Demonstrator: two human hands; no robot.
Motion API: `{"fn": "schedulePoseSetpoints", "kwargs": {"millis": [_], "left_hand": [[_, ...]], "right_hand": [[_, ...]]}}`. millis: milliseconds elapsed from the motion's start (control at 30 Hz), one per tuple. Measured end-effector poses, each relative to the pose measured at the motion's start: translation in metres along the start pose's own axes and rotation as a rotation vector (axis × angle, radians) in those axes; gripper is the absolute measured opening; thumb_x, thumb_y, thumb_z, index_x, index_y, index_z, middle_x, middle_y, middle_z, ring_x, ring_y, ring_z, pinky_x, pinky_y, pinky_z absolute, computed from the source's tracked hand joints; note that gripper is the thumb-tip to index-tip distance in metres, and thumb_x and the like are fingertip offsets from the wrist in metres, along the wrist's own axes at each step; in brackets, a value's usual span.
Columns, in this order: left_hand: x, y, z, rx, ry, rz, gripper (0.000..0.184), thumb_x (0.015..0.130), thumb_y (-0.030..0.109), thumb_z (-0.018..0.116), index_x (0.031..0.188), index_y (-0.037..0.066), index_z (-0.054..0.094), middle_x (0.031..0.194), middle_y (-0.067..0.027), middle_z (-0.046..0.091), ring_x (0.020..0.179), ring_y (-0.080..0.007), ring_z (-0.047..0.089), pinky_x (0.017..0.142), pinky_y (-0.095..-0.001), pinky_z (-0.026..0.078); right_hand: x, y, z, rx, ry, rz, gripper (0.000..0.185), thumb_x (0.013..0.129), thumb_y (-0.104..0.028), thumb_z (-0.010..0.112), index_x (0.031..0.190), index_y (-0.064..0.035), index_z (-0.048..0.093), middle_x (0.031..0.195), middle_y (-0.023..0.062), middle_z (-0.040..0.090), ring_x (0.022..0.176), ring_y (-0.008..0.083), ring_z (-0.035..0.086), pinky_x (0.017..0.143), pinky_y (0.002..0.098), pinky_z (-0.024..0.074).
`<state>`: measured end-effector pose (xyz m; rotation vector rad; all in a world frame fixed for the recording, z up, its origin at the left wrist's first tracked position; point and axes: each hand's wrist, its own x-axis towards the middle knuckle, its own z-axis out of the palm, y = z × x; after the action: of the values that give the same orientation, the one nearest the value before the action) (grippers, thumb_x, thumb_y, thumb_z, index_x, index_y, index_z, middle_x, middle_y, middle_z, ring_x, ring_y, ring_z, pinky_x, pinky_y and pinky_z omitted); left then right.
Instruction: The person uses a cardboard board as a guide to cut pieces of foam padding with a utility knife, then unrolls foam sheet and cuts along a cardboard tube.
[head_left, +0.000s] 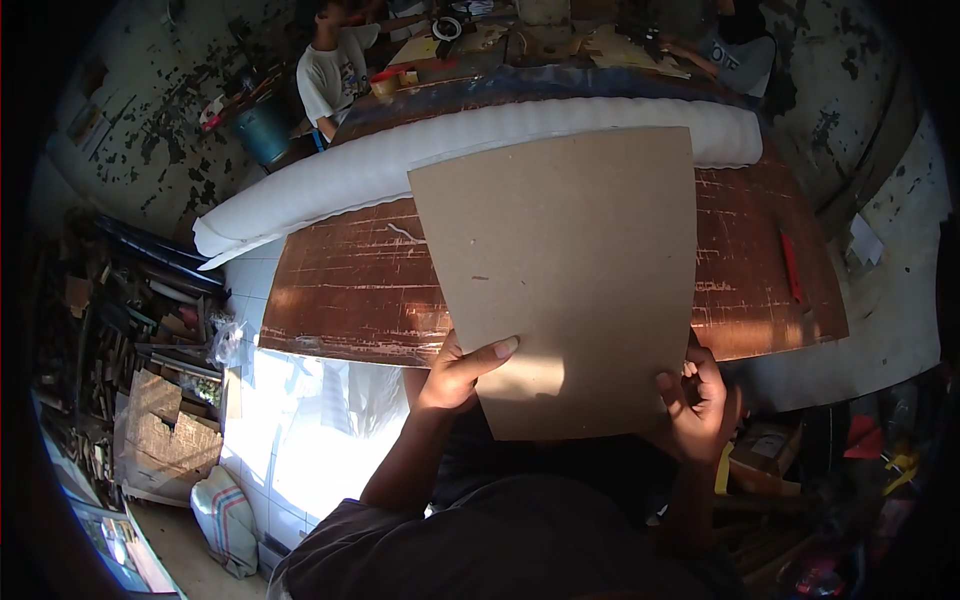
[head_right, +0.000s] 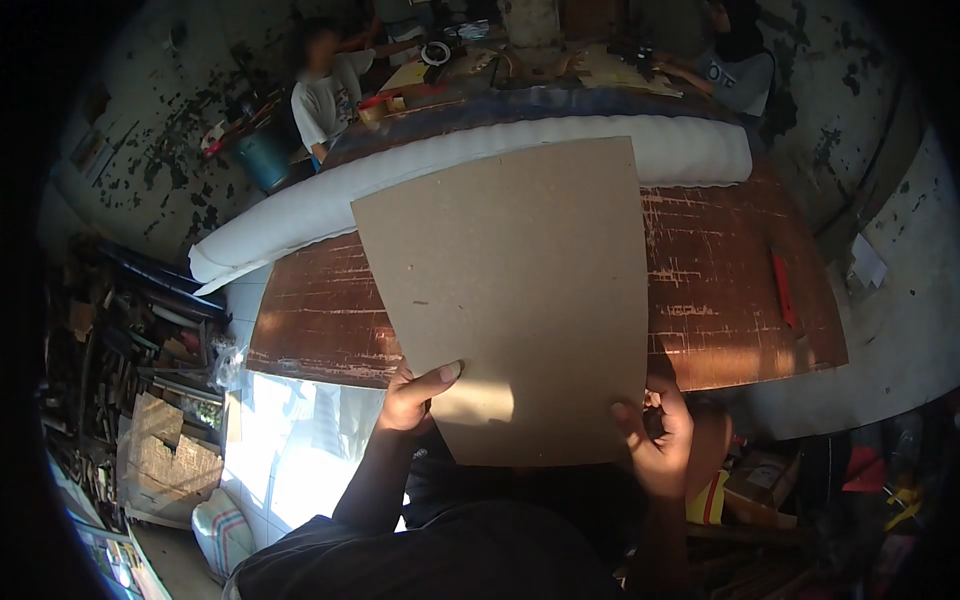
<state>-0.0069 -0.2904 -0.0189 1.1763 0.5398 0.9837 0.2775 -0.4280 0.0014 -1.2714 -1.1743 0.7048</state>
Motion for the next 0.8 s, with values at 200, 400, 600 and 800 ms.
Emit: {"fn": "schedulePoseSetpoints", "kwargs": {"millis": [200,400,600,800], "left_hand": [[-0.012,0.001,-0.006,0.114,-0.159,-0.073,0.022,0.097,0.014,0.068,0.115,0.002,0.071,0.109,-0.0061,0.071,0.102,-0.0157,0.063,0.094,-0.0342,0.045],[-0.010,-0.030,-0.015,0.004,-0.135,0.002,0.018,0.101,0.016,0.065,0.113,0.003,0.071,0.104,-0.0031,0.070,0.099,-0.0121,0.062,0.090,-0.0296,0.045],[0.000,-0.010,0.015,0.046,-0.124,0.076,0.026,0.108,0.022,0.055,0.121,0.003,0.067,0.112,-0.0027,0.069,0.105,-0.0112,0.060,0.094,-0.0298,0.046],[0.011,-0.013,-0.029,-0.150,-0.057,0.106,0.029,0.108,0.022,0.056,0.123,-0.001,0.065,0.115,-0.0068,0.068,0.109,-0.0130,0.061,0.097,-0.0315,0.047]], "right_hand": [[-0.006,0.016,0.005,0.182,0.029,0.067,0.027,0.098,-0.004,0.068,0.123,-0.0010,0.059,0.103,0.0012,0.066,0.096,0.0100,0.061,0.089,0.0283,0.0484],[-0.007,0.010,0.002,0.228,0.162,0.077,0.023,0.102,-0.011,0.064,0.121,-0.0007,0.058,0.101,-0.0004,0.064,0.088,0.0054,0.056,0.080,0.0234,0.0452],[-0.004,0.006,-0.023,0.027,0.217,-0.057,0.022,0.100,-0.015,0.066,0.113,0.0016,0.060,0.099,0.0018,0.064,0.087,0.0042,0.051,0.074,0.0226,0.0378],[0.003,0.007,-0.050,0.237,0.503,-0.173,0.027,0.103,-0.005,0.059,0.129,0.0038,0.057,0.115,0.0034,0.065,0.096,0.0074,0.055,0.093,0.0245,0.0437]]}}
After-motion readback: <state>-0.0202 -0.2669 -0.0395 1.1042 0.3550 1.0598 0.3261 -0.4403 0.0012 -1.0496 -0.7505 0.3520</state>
